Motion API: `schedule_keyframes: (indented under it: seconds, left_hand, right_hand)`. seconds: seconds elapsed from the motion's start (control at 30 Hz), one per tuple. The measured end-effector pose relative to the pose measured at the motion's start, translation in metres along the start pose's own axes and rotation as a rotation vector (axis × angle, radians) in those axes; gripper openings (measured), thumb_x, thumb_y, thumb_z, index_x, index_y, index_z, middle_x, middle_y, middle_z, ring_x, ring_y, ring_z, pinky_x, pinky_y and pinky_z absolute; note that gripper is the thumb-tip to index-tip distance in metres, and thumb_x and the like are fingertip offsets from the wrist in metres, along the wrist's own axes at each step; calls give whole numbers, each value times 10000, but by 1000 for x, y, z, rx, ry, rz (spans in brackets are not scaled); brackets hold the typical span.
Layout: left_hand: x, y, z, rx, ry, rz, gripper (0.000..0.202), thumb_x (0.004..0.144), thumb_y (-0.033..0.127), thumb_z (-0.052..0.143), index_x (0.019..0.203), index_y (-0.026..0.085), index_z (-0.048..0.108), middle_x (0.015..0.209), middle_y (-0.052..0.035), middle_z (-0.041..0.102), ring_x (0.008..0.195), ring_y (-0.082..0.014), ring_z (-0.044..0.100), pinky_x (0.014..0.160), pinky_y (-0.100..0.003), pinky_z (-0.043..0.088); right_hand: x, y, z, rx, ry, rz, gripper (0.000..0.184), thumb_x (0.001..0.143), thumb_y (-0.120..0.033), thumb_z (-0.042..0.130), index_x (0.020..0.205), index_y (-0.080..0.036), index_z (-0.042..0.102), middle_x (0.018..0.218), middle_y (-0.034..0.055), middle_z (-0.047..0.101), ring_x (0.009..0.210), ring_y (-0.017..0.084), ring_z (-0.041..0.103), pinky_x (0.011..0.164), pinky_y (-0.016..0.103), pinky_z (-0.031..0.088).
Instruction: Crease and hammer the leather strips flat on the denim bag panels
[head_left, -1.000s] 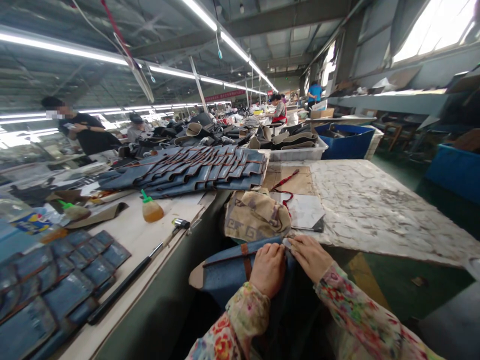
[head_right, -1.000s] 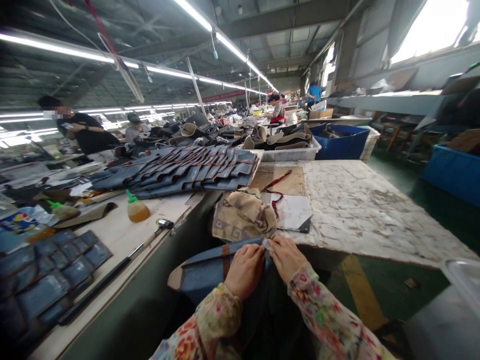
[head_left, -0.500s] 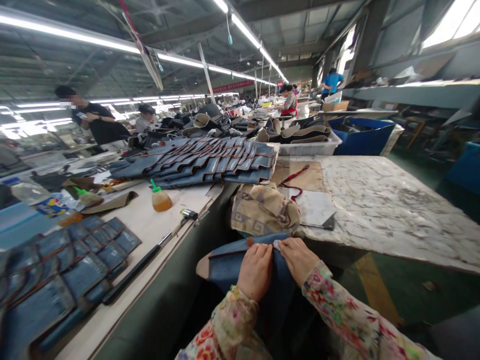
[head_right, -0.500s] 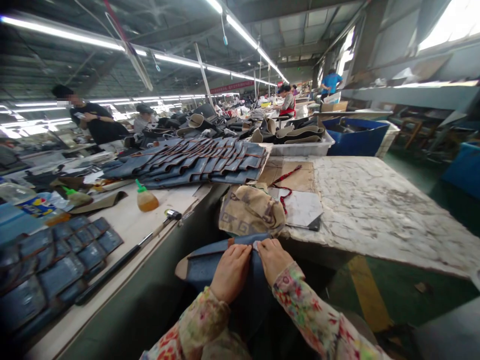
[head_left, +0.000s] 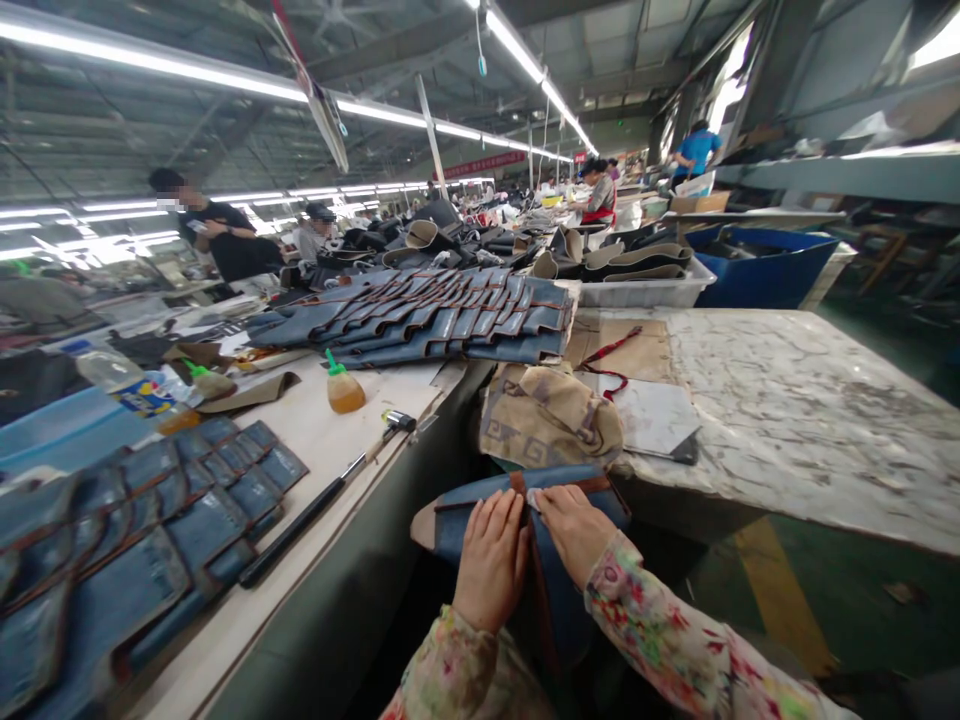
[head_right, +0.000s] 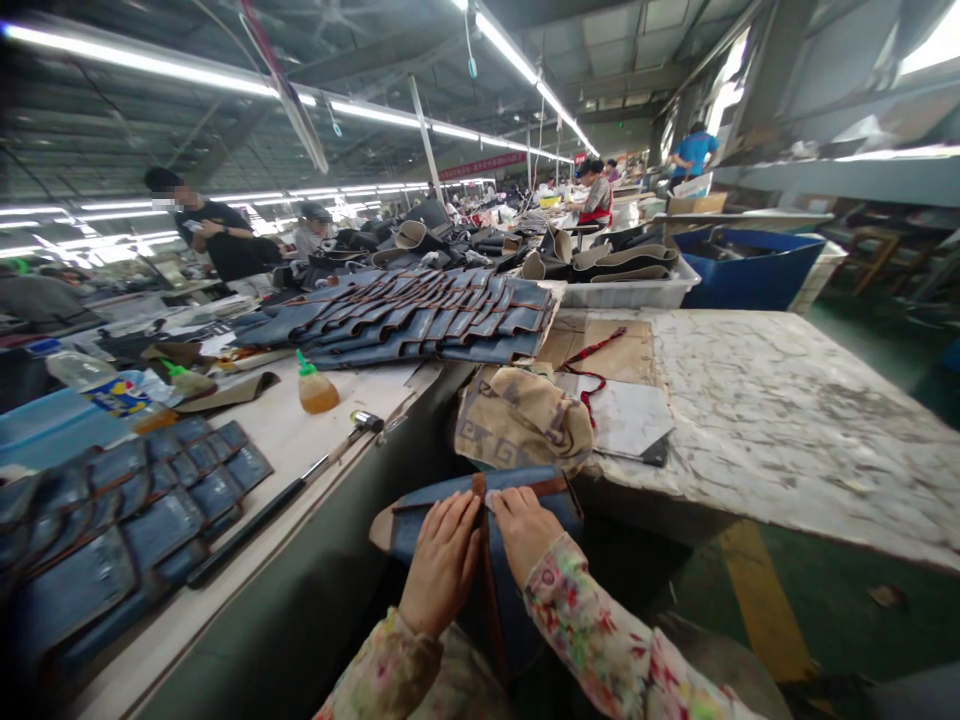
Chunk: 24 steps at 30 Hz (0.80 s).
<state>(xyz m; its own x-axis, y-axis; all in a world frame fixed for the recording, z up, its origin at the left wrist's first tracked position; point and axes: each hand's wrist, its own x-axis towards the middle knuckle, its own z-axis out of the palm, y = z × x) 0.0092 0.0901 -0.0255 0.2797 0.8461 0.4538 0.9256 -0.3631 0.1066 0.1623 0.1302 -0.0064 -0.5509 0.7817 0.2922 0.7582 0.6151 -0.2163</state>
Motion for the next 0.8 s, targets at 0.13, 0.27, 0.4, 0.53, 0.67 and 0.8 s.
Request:
schedule_keyframes:
  seconds: [0.13,0.27,0.4,0.53,0.67,0.8]
  left_hand:
    - [-14,2,3,58,2,22,421,870,194,356,1287,144,336,1334,-83,376,1256,-216,271,990,-406,333]
    - [-20,3,0,85,-9,48,432,868,189,352,1296,137,323,1347,-90,357,1260,-214,266,972,-390,351]
    - [-19,5,-4,52,18,18,403,865,196,360,1266,153,371,1281,-95,441,1208,-211,352,941,-386,374]
    - [-4,8,-8,-54,5,-122,305,869,197,356,1151,179,469,1143,-77,534,1077,-207,456,893,-391,398]
    - [12,9,-14,-140,-44,-186,205,872,199,353,969,188,532,1012,-55,558,970,-196,482,824,-364,419]
    - [13,5,-15,-203,-62,-141,200,859,160,356,954,194,528,1008,-50,553,971,-190,476,828,-356,415]
  right_hand:
    - [-2,10,-7,115,-16,38,302,800,-108,465,1082,-161,558,957,73,545,896,185,475,831,303,441]
    - [0,20,-9,236,-52,10,291,779,-144,505,1057,-169,585,939,58,559,884,164,491,843,281,415]
    - [9,29,-9,334,-123,-50,277,799,-211,474,1040,-162,601,909,68,584,870,175,522,823,307,419]
    - [21,33,-13,357,-188,-112,262,806,-217,449,995,-179,627,821,40,612,797,157,549,752,273,444]
    - [27,32,-16,337,-215,-139,230,783,-196,464,916,-202,651,788,25,607,764,154,547,724,269,444]
    - [22,27,-14,308,-201,-134,228,770,-185,478,928,-170,642,837,59,574,814,178,523,769,306,429]
